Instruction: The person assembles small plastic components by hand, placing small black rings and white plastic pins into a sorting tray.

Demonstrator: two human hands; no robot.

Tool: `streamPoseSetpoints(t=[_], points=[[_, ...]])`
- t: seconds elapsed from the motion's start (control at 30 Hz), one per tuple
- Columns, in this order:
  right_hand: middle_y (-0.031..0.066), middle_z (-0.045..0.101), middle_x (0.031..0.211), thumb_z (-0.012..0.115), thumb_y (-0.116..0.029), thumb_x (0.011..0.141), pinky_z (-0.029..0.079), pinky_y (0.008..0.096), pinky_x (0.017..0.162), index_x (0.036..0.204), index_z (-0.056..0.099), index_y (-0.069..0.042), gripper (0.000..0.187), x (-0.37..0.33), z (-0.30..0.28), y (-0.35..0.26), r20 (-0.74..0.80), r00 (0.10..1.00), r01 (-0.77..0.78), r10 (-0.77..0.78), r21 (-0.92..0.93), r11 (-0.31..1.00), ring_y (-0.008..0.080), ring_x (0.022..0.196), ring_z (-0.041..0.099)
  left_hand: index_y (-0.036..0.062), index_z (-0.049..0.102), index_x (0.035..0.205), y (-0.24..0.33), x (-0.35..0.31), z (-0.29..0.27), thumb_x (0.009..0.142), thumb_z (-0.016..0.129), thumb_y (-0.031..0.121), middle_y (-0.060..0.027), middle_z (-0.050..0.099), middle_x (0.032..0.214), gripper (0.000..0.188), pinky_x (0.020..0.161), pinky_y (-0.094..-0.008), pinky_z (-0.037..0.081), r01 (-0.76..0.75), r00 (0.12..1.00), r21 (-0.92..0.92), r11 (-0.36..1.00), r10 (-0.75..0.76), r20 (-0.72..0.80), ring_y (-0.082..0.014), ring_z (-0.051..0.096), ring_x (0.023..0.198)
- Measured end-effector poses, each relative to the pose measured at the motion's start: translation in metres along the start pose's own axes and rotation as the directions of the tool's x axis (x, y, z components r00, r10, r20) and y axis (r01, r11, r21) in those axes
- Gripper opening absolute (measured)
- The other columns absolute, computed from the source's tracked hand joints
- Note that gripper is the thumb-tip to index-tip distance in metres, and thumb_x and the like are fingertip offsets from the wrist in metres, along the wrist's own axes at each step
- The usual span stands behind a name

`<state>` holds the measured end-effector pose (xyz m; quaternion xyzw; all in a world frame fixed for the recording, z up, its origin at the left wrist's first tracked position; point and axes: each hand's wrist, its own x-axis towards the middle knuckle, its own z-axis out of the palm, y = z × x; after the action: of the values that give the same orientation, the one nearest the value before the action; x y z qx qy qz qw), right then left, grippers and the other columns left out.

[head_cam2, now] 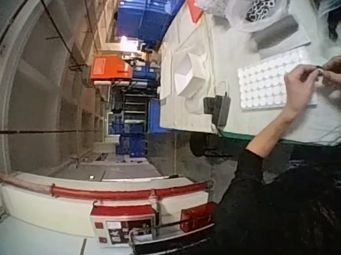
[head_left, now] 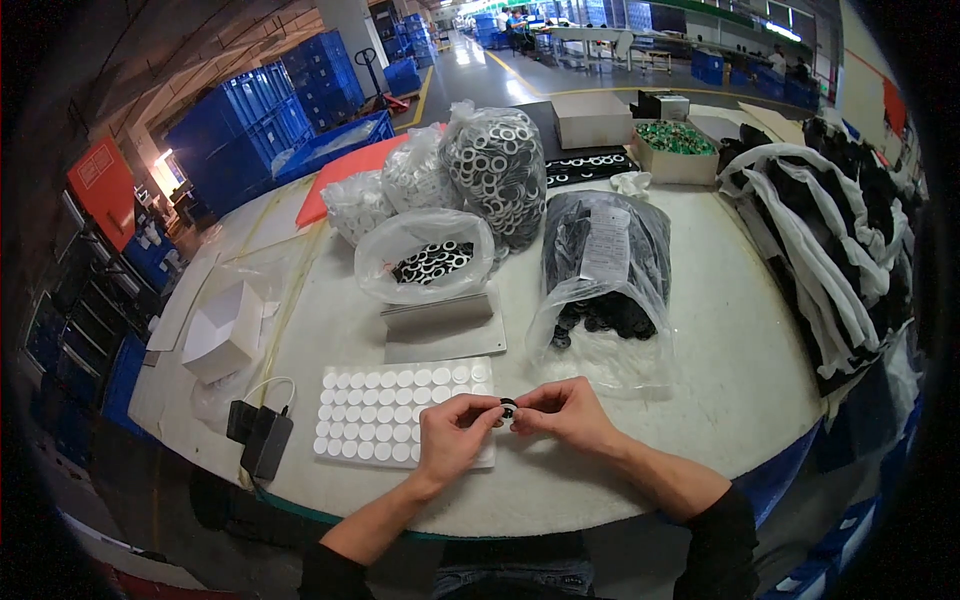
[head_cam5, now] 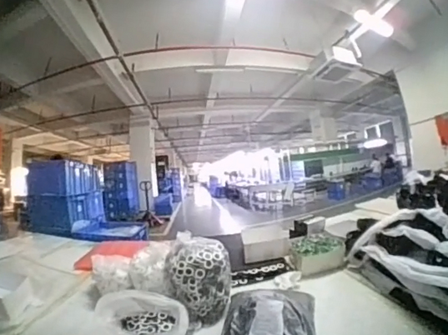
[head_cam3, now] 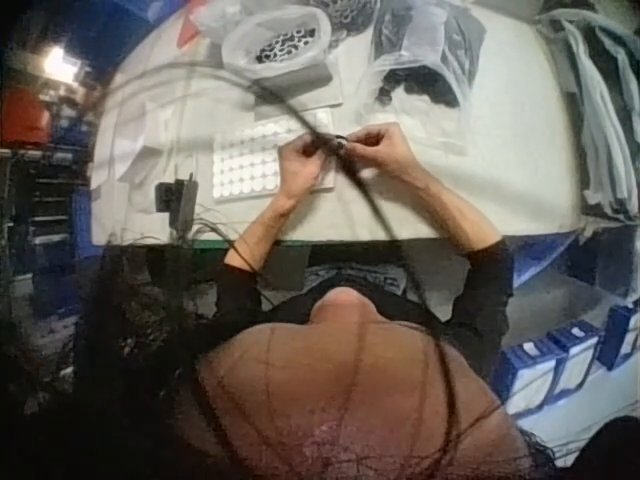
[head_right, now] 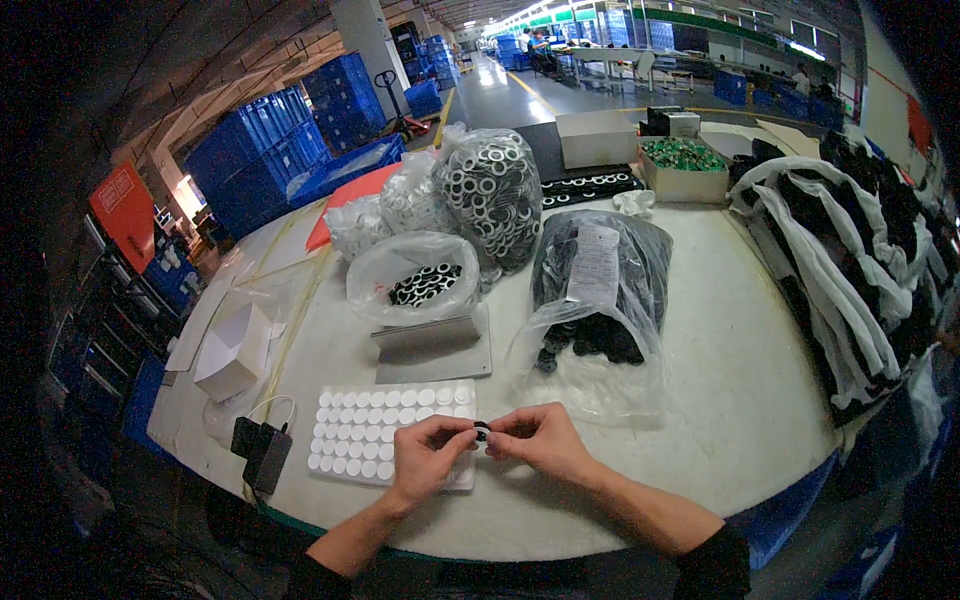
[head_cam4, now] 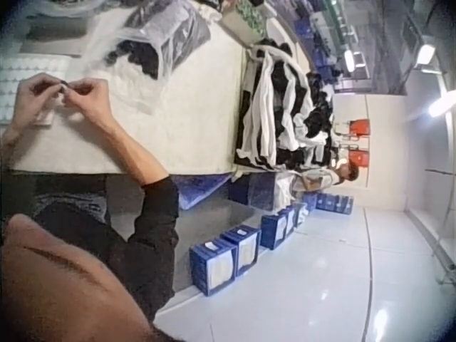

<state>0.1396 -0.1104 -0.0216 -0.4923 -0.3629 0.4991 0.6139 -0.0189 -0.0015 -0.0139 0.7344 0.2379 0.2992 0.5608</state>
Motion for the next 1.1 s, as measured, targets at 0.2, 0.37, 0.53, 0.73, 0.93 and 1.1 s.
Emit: streamPoseSetpoints(t=[0.2,0.37,0.53,0.73,0.93,1.1], points=[[0.0120,0.068,0.079,0.064,-0.009,0.085,0.055,0.0268,0.066,0.095,0.065,0.007,0.019,0.000,0.004,0.001,-0.061,0.998,-0.009,0.006,-0.049,0.999,0.0154,0.073,0.066,-0.0059,0.063,0.093,0.011,-0.001,0.002,0.084,0.063,0.001,-0.0082,0.066,0.083,0.011,0.068,-0.0236,0.055,0.110,0.994,-0.313,0.943,-0.110,0.016,-0.0127,0.065,0.079],[0.0088,0.067,0.075,0.066,-0.011,0.085,0.052,0.0237,0.063,0.090,0.065,0.005,0.017,-0.007,0.008,0.002,-0.096,0.987,0.106,-0.129,-0.211,0.972,0.0119,0.070,0.064,-0.0041,0.062,0.095,0.007,0.003,-0.001,0.083,0.063,0.001,-0.0065,0.065,0.084,0.012,0.070,-0.0226,0.053,0.185,0.983,-0.268,0.945,-0.174,0.064,-0.0108,0.063,0.078],[0.0064,0.066,0.073,0.067,-0.010,0.082,0.050,0.0217,0.061,0.087,0.065,0.004,0.015,-0.008,0.008,0.004,-0.110,0.976,0.151,-0.190,-0.288,0.946,0.0084,0.067,0.061,-0.0035,0.063,0.096,0.010,0.000,0.005,0.083,0.063,0.002,-0.0062,0.066,0.085,0.014,0.069,-0.0223,0.051,-0.005,0.999,-0.046,0.999,0.007,0.042,-0.0102,0.063,0.076],[0.0052,0.067,0.075,0.069,-0.008,0.080,0.051,0.0219,0.063,0.085,0.065,0.003,0.012,-0.007,0.004,0.006,-0.137,0.976,0.142,-0.168,-0.182,0.973,0.0084,0.069,0.063,-0.0038,0.065,0.094,0.011,-0.001,0.004,0.082,0.065,0.004,-0.0059,0.067,0.084,0.014,0.067,-0.0221,0.050,0.161,0.983,-0.235,0.959,-0.135,0.124,-0.0090,0.062,0.075],[0.0053,0.067,0.072,0.069,-0.007,0.079,0.052,0.0222,0.061,0.084,0.065,0.003,0.012,-0.004,-0.009,-0.007,0.061,0.981,0.190,-0.183,-0.459,0.868,0.0089,0.066,0.063,-0.0039,0.066,0.093,0.031,0.016,-0.015,0.087,0.061,0.009,-0.0044,0.066,0.079,0.015,0.063,-0.0213,0.048,0.189,0.881,0.113,0.976,-0.219,0.420,-0.0079,0.060,0.069],[0.0092,0.066,0.071,0.067,-0.004,0.081,0.052,0.0240,0.060,0.085,0.063,0.005,0.011,-0.003,-0.007,-0.005,-0.081,0.991,0.100,-0.106,-0.076,0.992,0.0116,0.065,0.063,-0.0047,0.064,0.100,0.029,0.018,-0.003,0.085,0.061,0.003,-0.0063,0.066,0.083,0.017,0.069,-0.0234,0.050,0.286,0.916,-0.176,0.942,-0.214,0.341,-0.0101,0.061,0.074]])
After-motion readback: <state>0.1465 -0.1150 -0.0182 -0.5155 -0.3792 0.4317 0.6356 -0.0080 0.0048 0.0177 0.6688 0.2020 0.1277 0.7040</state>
